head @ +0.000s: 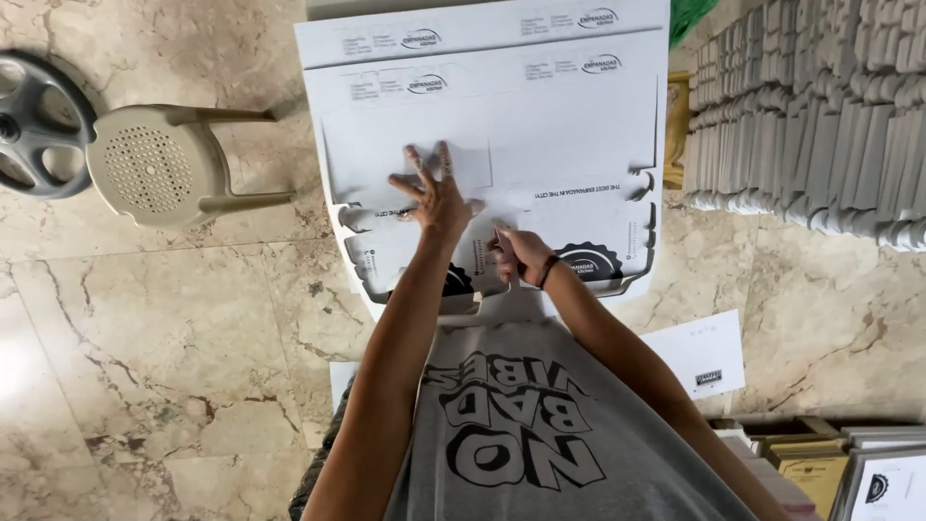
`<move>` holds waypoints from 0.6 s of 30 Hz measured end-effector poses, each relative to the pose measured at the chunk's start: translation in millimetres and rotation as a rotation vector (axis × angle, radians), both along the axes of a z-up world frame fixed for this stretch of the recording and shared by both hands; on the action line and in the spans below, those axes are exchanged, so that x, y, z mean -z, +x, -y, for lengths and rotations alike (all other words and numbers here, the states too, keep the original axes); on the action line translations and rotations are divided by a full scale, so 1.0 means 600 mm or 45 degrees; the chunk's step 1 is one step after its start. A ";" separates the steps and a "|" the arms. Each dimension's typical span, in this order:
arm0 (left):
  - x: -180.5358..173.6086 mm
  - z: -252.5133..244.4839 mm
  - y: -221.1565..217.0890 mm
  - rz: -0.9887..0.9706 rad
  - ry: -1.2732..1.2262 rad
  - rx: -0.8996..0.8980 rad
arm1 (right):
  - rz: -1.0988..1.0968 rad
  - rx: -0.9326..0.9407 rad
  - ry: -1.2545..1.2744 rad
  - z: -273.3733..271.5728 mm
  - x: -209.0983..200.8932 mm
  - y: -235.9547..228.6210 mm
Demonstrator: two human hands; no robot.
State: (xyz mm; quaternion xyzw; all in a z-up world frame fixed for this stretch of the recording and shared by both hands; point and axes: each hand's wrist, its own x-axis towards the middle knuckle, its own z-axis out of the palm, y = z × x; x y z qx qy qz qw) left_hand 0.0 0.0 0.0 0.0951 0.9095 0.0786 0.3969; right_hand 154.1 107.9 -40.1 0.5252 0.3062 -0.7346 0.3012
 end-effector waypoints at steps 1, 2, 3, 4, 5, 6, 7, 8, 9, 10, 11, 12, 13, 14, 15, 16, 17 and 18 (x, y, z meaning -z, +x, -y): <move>0.004 0.003 0.002 -0.055 0.108 -0.050 | -0.025 0.052 -0.015 0.003 -0.003 0.001; 0.008 0.006 0.003 -0.110 0.216 -0.100 | -0.051 0.104 -0.030 0.007 -0.007 0.002; 0.008 0.005 0.004 -0.105 0.202 -0.095 | -0.045 0.109 -0.044 0.002 -0.052 -0.003; 0.006 0.005 0.006 -0.119 0.181 -0.093 | -0.141 0.047 0.002 -0.002 -0.099 -0.009; 0.005 0.001 0.006 -0.137 0.168 -0.094 | -0.242 -0.017 0.058 -0.013 -0.145 -0.017; 0.007 0.000 0.007 -0.136 0.164 -0.092 | -0.241 -0.015 0.053 -0.016 -0.167 -0.007; 0.009 -0.002 0.002 -0.113 0.095 -0.063 | -0.263 0.018 0.073 -0.021 -0.187 -0.002; 0.010 -0.003 -0.002 -0.090 0.027 -0.035 | -0.285 0.051 0.092 -0.024 -0.208 0.004; 0.030 -0.002 -0.002 -0.091 0.024 -0.038 | -0.285 0.049 0.090 -0.023 -0.210 -0.001; 0.049 0.001 -0.002 -0.098 0.036 -0.040 | -0.291 0.079 0.082 -0.020 -0.211 -0.005; 0.070 0.006 -0.005 -0.111 0.047 -0.037 | -0.302 0.113 0.075 -0.014 -0.211 -0.011; 0.048 0.003 -0.005 -0.118 0.045 -0.035 | -0.308 0.115 0.073 -0.008 -0.196 -0.008; 0.025 0.000 -0.007 -0.080 0.095 -0.062 | -0.317 0.114 0.090 -0.002 -0.183 -0.008; 0.001 -0.002 -0.009 -0.042 0.145 -0.090 | -0.326 0.113 0.108 0.005 -0.169 -0.008; -0.004 0.002 -0.012 -0.047 0.150 -0.086 | -0.331 0.116 0.112 0.007 -0.152 -0.004; -0.009 0.007 -0.015 -0.059 0.173 -0.060 | -0.336 0.101 0.094 0.011 -0.134 -0.001; -0.012 0.005 -0.016 -0.066 0.208 -0.031 | -0.337 0.088 0.089 0.008 -0.117 0.005; -0.022 0.020 -0.024 -0.066 0.223 -0.025 | -0.338 0.093 0.105 0.008 -0.110 0.000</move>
